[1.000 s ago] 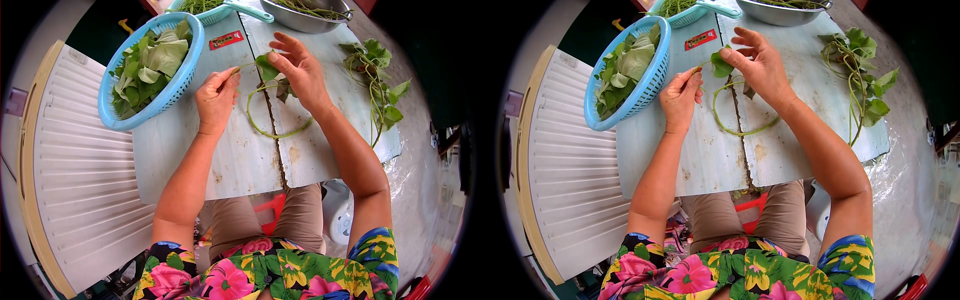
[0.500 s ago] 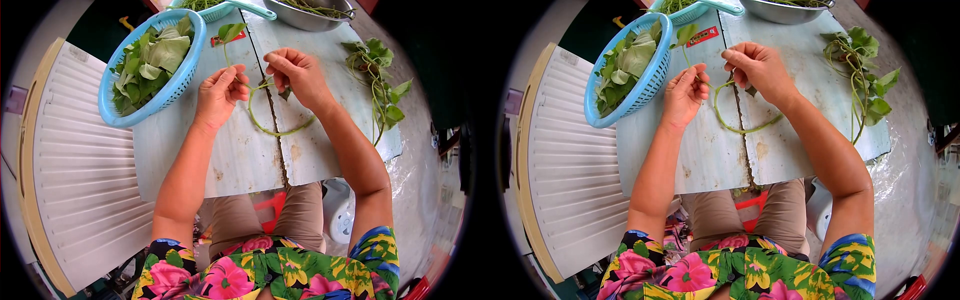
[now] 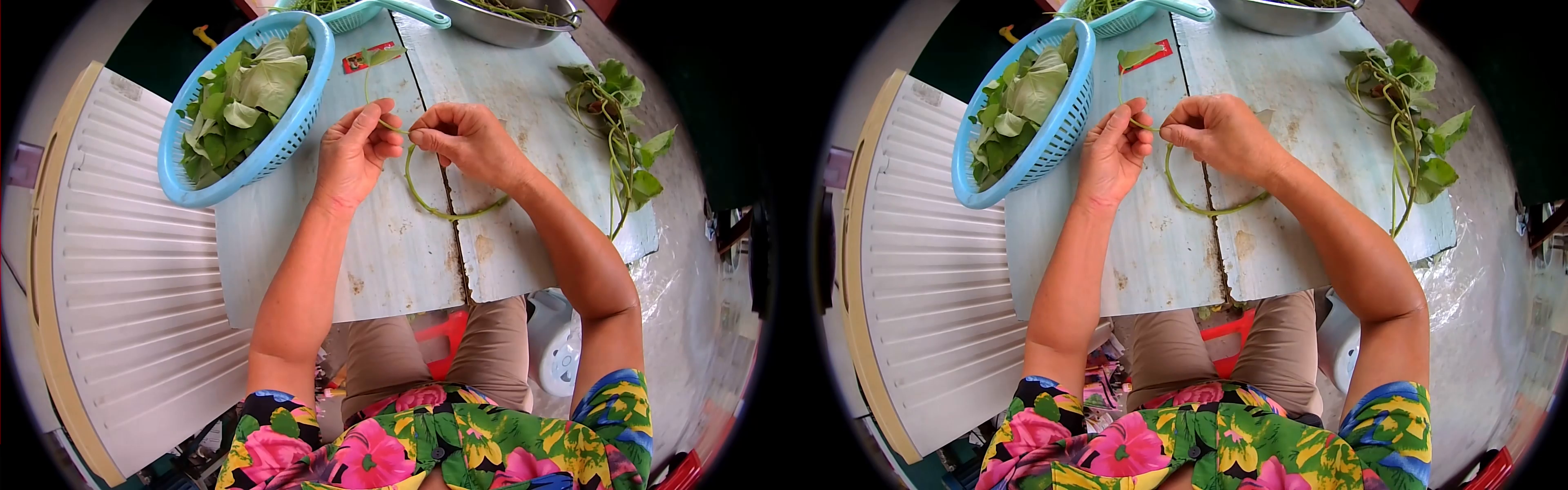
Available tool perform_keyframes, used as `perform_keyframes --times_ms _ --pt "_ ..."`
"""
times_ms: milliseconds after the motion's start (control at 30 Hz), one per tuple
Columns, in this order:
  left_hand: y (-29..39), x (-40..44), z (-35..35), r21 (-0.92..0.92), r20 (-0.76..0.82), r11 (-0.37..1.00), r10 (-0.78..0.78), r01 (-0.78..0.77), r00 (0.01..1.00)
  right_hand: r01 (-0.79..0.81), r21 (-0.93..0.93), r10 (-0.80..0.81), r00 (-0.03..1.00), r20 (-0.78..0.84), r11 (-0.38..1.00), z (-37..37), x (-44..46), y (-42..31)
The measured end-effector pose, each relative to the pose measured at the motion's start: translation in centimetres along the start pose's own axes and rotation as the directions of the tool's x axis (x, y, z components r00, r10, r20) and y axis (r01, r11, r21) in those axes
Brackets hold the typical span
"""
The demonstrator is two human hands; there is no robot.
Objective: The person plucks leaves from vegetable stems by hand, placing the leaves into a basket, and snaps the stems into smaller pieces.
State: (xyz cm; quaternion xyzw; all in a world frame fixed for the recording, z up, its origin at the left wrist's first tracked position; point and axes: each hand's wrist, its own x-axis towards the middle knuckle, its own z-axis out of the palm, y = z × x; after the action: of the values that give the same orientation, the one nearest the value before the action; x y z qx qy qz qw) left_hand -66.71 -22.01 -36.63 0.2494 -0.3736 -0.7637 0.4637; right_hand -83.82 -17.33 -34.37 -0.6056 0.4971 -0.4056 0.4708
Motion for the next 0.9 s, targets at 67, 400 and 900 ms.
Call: perform_keyframes --times_ms 67,400,900 --pt "0.0 -0.1 0.3 0.009 0.005 1.000 0.005 -0.005 1.000 0.002 -0.001 -0.002 1.000 -0.009 1.000 0.0 0.0 0.0" --pt "-0.5 -0.3 0.9 0.287 -0.025 0.957 0.050 -0.040 0.998 0.066 -0.036 -0.068 0.995 -0.074 0.997 0.1 0.0 0.1" --pt "-0.5 -0.5 1.1 0.438 0.008 0.898 0.052 -0.050 0.999 0.211 -0.292 -0.272 0.945 -0.184 0.933 0.1 -0.1 0.1"
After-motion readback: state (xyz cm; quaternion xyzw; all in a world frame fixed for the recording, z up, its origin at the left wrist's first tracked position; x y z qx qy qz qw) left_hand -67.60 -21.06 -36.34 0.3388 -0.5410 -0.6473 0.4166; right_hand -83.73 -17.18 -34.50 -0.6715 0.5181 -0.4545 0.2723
